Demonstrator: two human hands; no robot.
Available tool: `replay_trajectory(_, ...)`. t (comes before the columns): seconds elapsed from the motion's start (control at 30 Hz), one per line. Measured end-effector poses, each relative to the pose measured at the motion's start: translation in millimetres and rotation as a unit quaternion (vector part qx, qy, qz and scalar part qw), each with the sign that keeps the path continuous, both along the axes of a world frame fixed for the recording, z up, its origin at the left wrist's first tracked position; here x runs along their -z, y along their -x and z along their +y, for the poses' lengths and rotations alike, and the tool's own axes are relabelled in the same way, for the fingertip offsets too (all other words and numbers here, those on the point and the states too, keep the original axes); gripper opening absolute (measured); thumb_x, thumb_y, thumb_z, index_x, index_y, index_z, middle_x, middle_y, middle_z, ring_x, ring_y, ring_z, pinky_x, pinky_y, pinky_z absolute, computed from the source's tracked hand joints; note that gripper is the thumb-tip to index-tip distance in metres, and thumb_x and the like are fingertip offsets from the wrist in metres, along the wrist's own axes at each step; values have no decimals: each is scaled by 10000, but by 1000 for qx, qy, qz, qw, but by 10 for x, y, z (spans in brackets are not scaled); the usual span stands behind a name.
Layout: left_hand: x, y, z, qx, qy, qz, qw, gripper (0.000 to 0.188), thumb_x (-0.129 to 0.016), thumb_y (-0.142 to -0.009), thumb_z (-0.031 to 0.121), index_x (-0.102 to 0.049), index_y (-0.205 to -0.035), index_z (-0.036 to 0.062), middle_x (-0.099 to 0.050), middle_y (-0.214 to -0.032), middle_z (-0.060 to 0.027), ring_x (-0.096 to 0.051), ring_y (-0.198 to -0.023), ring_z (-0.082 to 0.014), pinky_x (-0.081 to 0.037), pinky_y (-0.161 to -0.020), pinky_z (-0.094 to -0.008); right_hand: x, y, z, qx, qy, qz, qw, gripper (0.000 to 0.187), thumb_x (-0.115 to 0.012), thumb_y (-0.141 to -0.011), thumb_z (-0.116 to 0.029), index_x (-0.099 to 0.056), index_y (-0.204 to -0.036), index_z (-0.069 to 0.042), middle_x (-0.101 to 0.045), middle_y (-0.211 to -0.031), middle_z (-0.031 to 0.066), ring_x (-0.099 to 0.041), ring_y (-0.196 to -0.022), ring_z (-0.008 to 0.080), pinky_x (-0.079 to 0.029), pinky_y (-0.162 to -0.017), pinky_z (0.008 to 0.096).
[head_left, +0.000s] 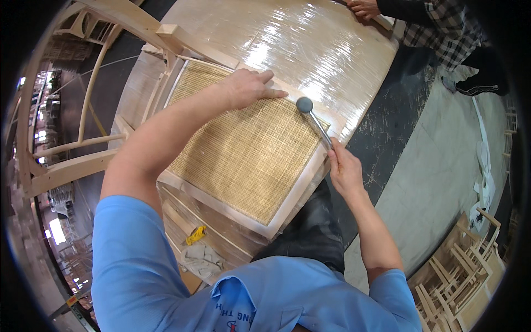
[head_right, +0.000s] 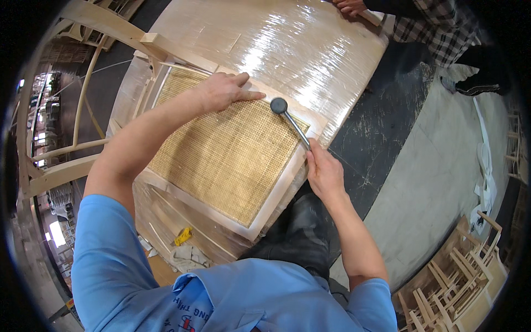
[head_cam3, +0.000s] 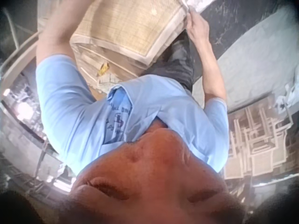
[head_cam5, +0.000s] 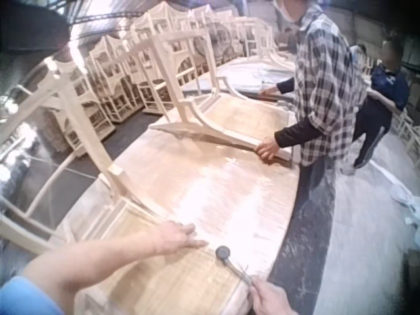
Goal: The person assembles a wooden chair by inserting thin wooden strips into grooves along the seat frame and tapping them flush with a rubber mallet. The chair is upside down on a plastic-covered workbench. The person repeatedly picks strips from a nearby box and secures them around the seat perimeter.
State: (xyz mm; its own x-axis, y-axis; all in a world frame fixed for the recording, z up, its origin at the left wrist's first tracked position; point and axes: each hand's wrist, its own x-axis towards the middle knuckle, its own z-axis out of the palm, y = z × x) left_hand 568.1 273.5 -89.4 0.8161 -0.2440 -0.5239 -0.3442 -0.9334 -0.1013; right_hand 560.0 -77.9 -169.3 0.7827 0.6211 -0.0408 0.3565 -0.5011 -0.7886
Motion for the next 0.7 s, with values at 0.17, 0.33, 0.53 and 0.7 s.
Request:
replay_trajectory(0.17, -48, 48, 170, 8, 19, -16, 1000, 729, -438, -1034, 15, -472, -1538, 541, -590, -1195, -93, -666, -1005, -225, -580, -884, -370, 16, -59, 28, -10, 29, 44, 999, 353, -567, -1058, -175, -594, -1401, -92, -718, -1067, 248, -704, -976, 454, -562, -824, 491)
replay_trajectory(0.33, -209, 252, 651, -34, -5, -30, 999, 700, -418, -1044, 37, -490, -1530, 536, -587, -1179, -96, -660, -1018, -236, -543, -942, -380, 30, -70, -6, -13, 21, 39, 999, 374, -567, -1064, -171, -585, -1423, -68, -720, -1045, 251, -713, -979, 444, -563, -842, 470)
replay_trajectory(0.53, -59, 360, 676, -40, 21, -81, 996, 670, -410, -1040, 49, -525, -1518, 505, -569, -1155, -115, -645, -998, -263, -531, -951, -380, -194, -67, 142, -3, -36, 50, 998, 357, -563, -1076, -164, -586, -1404, -25, -711, -1031, 249, -731, -937, 404, -565, -848, 417)
replay_trajectory(0.7, -90, 287, 632, -37, 21, -80, 996, 645, -405, -1052, 73, -529, -1515, 504, -557, -1133, -97, -634, -984, -244, -534, -940, -377, -135, -105, 252, -3, -116, -58, 992, 345, -571, -1076, -152, -597, -1389, -9, -720, -1087, 246, -731, -983, 414, -568, -866, 412)
